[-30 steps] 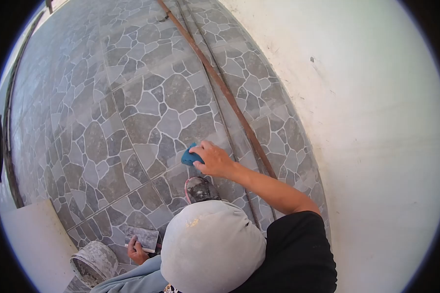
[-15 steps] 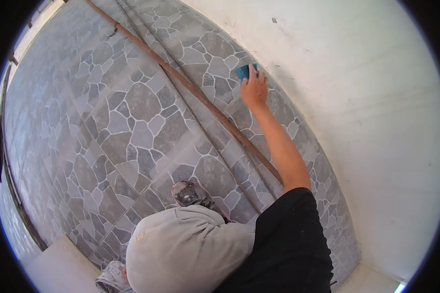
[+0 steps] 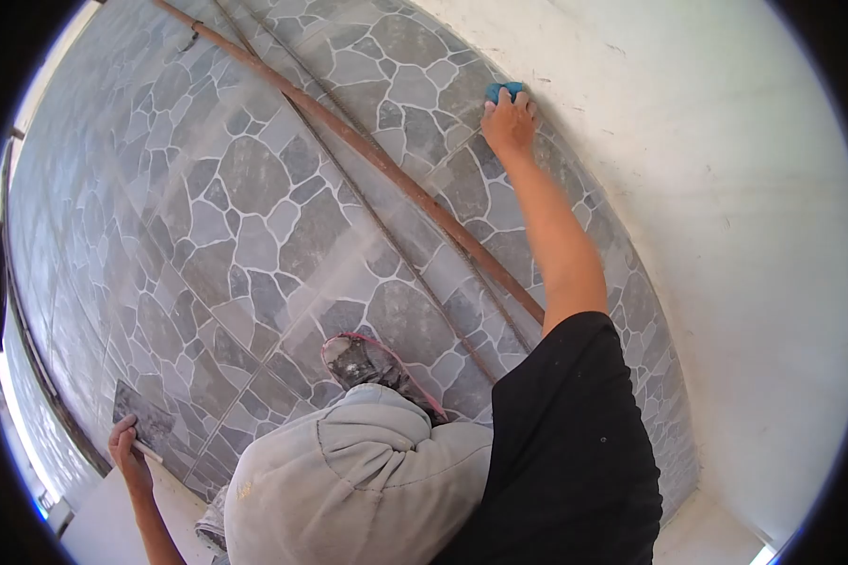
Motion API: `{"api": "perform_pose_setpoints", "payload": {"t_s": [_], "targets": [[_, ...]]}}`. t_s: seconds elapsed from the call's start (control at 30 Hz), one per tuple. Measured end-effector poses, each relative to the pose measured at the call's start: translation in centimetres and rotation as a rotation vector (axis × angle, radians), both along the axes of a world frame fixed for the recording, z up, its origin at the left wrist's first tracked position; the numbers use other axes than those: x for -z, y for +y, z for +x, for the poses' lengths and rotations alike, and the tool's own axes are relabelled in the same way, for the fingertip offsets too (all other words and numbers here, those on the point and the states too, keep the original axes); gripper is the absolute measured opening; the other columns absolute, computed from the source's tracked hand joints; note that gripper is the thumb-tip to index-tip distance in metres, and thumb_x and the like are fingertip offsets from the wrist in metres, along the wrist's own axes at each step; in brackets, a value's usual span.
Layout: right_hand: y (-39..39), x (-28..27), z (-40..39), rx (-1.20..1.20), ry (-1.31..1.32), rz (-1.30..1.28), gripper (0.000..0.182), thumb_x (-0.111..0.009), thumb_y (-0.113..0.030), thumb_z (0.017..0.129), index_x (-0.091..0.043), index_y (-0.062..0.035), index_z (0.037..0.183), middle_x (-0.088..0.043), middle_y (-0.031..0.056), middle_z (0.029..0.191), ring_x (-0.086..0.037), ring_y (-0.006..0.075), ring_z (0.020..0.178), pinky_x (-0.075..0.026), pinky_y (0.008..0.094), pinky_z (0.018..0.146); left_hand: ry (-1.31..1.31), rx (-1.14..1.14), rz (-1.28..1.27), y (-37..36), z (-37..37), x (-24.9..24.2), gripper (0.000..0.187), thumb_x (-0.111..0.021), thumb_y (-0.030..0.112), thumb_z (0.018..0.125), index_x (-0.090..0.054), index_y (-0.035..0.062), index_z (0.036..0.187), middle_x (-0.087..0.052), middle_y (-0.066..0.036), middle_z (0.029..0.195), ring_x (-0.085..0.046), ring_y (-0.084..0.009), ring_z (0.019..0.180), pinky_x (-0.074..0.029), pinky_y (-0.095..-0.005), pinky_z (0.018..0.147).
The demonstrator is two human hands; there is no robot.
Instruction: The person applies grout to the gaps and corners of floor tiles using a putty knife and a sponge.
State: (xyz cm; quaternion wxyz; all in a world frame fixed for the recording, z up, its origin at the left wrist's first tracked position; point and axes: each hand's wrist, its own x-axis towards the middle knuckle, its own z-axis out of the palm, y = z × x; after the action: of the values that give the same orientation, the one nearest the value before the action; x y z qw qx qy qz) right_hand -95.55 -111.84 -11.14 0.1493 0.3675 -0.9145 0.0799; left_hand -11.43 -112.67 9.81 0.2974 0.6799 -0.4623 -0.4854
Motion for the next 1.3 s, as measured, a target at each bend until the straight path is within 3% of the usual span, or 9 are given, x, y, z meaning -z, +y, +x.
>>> {"api": "perform_pose_setpoints", "payload": {"t_s": [0.2, 0.37, 0.47, 0.53, 0.73, 0.87, 0.93, 1.2, 1.3], "targets": [[0.9, 1.4, -3.9, -0.303, 0.084, -0.145, 0.034, -0.061, -0.01, 0.09, -0.07, -0.0114, 0.123, -0.061, 0.0152, 0.123, -0.056, 0.0352, 0.116, -0.046, 0.0493, 0.097, -0.039, 0.203, 0.27, 2.5, -4.5, 5.0, 0.029, -0.06, 0.005, 0.087, -0.072, -0.0074, 0.11, -0.064, -0.003, 0.091, -0.052, -0.0061, 0.079, -0.039, -0.0202, 0.073], [13.0, -1.3, -5.5, -0.16, 0.083, 0.169, 0.037, -0.064, -0.008, 0.085, -0.072, -0.014, 0.12, -0.062, 0.011, 0.12, -0.055, 0.0323, 0.116, -0.044, 0.0463, 0.1, -0.129, 0.188, 0.146, 3.6, 0.6, 4.8, 0.034, -0.055, 0.007, 0.087, -0.071, -0.0095, 0.112, -0.067, -0.008, 0.098, -0.055, -0.0099, 0.083, -0.042, -0.0228, 0.077], [20.4, -0.9, -5.4, -0.015, 0.057, 0.158, 0.039, -0.068, -0.003, 0.08, -0.073, -0.0124, 0.117, -0.061, 0.0115, 0.116, -0.053, 0.0339, 0.115, -0.046, 0.0461, 0.098, -0.202, 0.118, 0.077, 4.9, 5.2, 5.1, 0.033, -0.055, 0.007, 0.085, -0.073, -0.0064, 0.108, -0.061, 0.001, 0.079, -0.046, -0.0059, 0.064, -0.035, -0.0222, 0.057], [22.4, 0.9, -5.7, 0.069, -0.039, -0.025, 0.041, -0.069, 0.0, 0.077, -0.073, -0.0108, 0.116, -0.061, 0.0121, 0.113, -0.054, 0.0363, 0.112, -0.048, 0.0461, 0.095, -0.516, 0.225, 0.044, 5.5, 7.2, 5.2, 0.04, -0.057, 0.023, 0.089, -0.076, 0.0018, 0.117, -0.077, -0.015, 0.102, -0.053, -0.0161, 0.065, -0.039, -0.0306, 0.055], [4.4, 1.7, -3.4, -0.185, -0.048, -0.345, 0.034, -0.057, -0.005, 0.089, -0.071, -0.0068, 0.119, -0.058, 0.0199, 0.113, -0.056, 0.0404, 0.111, -0.053, 0.0475, 0.089, -0.475, 0.345, -0.027, -1.8, 1.5, 5.1, 0.039, -0.051, 0.017, 0.087, -0.076, -0.0036, 0.108, -0.075, -0.011, 0.097, -0.043, -0.0106, 0.057, -0.03, -0.0268, 0.05], [-3.0, 1.1, -2.9, -0.28, -0.05, -0.186, 0.031, -0.054, -0.01, 0.094, -0.071, -0.0087, 0.12, -0.058, 0.0201, 0.114, -0.056, 0.0381, 0.113, -0.051, 0.0483, 0.091, -0.468, 0.499, -0.05, -7.3, -2.2, 4.9, 0.04, -0.051, 0.015, 0.087, -0.075, -0.0028, 0.114, -0.075, -0.011, 0.097, -0.044, -0.011, 0.058, -0.031, -0.0276, 0.05], [-0.3, -0.3, -3.8, -0.241, -0.021, -0.049, 0.03, -0.054, -0.012, 0.095, -0.071, -0.0097, 0.12, -0.059, 0.0195, 0.115, -0.056, 0.0367, 0.115, -0.049, 0.0486, 0.095, -0.477, 0.505, -0.101, -7.0, -8.4, 1.8, 0.041, -0.05, 0.014, 0.088, -0.075, -0.0022, 0.117, -0.072, -0.008, 0.091, -0.05, -0.0136, 0.064, -0.036, -0.0297, 0.053], [38.4, -0.9, -7.0, 0.26, -0.078, 0.246, 0.044, -0.063, 0.0, 0.081, -0.072, -0.0173, 0.12, -0.057, 0.0125, 0.121, -0.055, 0.0335, 0.118, -0.051, 0.0458, 0.093, -0.56, 0.289, 0.026, -1.2, 2.3, 5.8, 0.04, -0.05, 0.017, 0.092, -0.075, 0.0027, 0.119, -0.073, -0.011, 0.096, -0.058, -0.0193, 0.072, -0.044, -0.0321, 0.06], [43.5, -0.3, -6.3, 0.507, -0.097, 0.137, 0.041, -0.065, 0.0, 0.079, -0.073, -0.0166, 0.116, -0.058, 0.012, 0.119, -0.055, 0.0335, 0.119, -0.051, 0.0438, 0.094, -0.727, 0.285, 0.009, -1.4, 2.3, 3.4, 0.04, -0.048, 0.017, 0.093, -0.076, 0.005, 0.119, -0.073, -0.011, 0.096, -0.057, -0.0187, 0.072, -0.043, -0.0321, 0.059]]}}
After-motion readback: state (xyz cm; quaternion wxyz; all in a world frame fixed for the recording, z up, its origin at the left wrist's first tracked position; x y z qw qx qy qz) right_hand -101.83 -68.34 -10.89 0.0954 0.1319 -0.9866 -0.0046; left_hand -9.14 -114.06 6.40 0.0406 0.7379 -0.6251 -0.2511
